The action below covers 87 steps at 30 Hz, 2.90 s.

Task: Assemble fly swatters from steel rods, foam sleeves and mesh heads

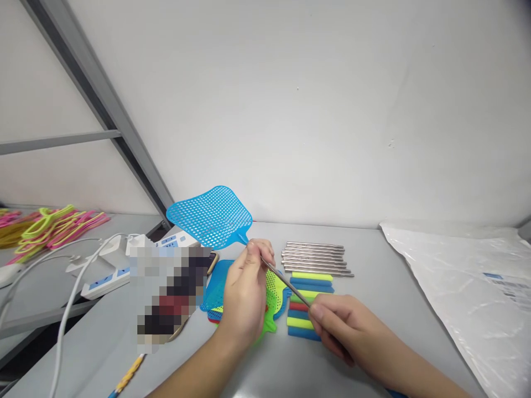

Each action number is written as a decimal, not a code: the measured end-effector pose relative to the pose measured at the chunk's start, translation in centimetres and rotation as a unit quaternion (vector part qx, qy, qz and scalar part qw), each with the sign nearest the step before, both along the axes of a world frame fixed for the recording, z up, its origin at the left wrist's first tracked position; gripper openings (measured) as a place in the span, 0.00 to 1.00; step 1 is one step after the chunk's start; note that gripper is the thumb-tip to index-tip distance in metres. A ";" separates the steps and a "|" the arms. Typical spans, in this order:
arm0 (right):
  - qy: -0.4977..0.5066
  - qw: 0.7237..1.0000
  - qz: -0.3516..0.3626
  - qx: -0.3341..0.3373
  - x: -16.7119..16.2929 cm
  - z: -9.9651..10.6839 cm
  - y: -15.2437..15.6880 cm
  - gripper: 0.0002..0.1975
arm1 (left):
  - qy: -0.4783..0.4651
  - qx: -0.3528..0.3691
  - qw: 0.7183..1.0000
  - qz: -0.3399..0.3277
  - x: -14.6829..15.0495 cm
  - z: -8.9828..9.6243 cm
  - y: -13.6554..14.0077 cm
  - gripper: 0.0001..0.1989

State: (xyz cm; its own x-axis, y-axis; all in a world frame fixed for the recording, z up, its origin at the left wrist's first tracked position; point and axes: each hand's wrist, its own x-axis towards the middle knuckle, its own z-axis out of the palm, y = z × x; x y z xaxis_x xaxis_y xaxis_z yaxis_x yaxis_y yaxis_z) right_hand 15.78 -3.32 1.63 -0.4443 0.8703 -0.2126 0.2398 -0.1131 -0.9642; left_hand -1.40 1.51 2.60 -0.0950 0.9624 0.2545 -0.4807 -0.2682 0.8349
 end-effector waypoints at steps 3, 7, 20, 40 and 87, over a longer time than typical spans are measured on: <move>-0.012 1.000 -0.004 -0.006 0.0 0.0 -0.1 0.21 | 0.028 0.000 1.000 0.003 0.0 -0.7 -0.2 0.18; -0.008 1.000 -0.012 -0.001 0.0 0.0 -0.1 0.20 | 0.124 -0.022 0.992 -0.009 0.6 -1.7 -1.2 0.17; 0.030 0.999 0.014 0.031 0.4 0.3 0.1 0.20 | 0.199 -0.006 0.972 -0.122 2.2 -2.5 -3.5 0.15; -0.011 0.999 0.025 0.041 0.2 1.3 0.0 0.20 | 0.134 0.046 0.989 -0.048 0.5 -1.3 -2.0 0.16; -0.218 0.953 0.034 0.210 2.2 1.5 0.4 0.17 | 0.224 0.000 0.973 -0.062 1.9 -2.1 -2.8 0.14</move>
State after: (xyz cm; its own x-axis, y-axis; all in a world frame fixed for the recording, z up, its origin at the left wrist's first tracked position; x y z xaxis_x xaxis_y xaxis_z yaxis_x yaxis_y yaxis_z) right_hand 17.96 -2.88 3.16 -0.4522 0.8914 -0.0288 0.6200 0.2910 -0.7287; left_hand 0.48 -1.31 0.45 0.1434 0.9591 0.2441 -0.0973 -0.2317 0.9679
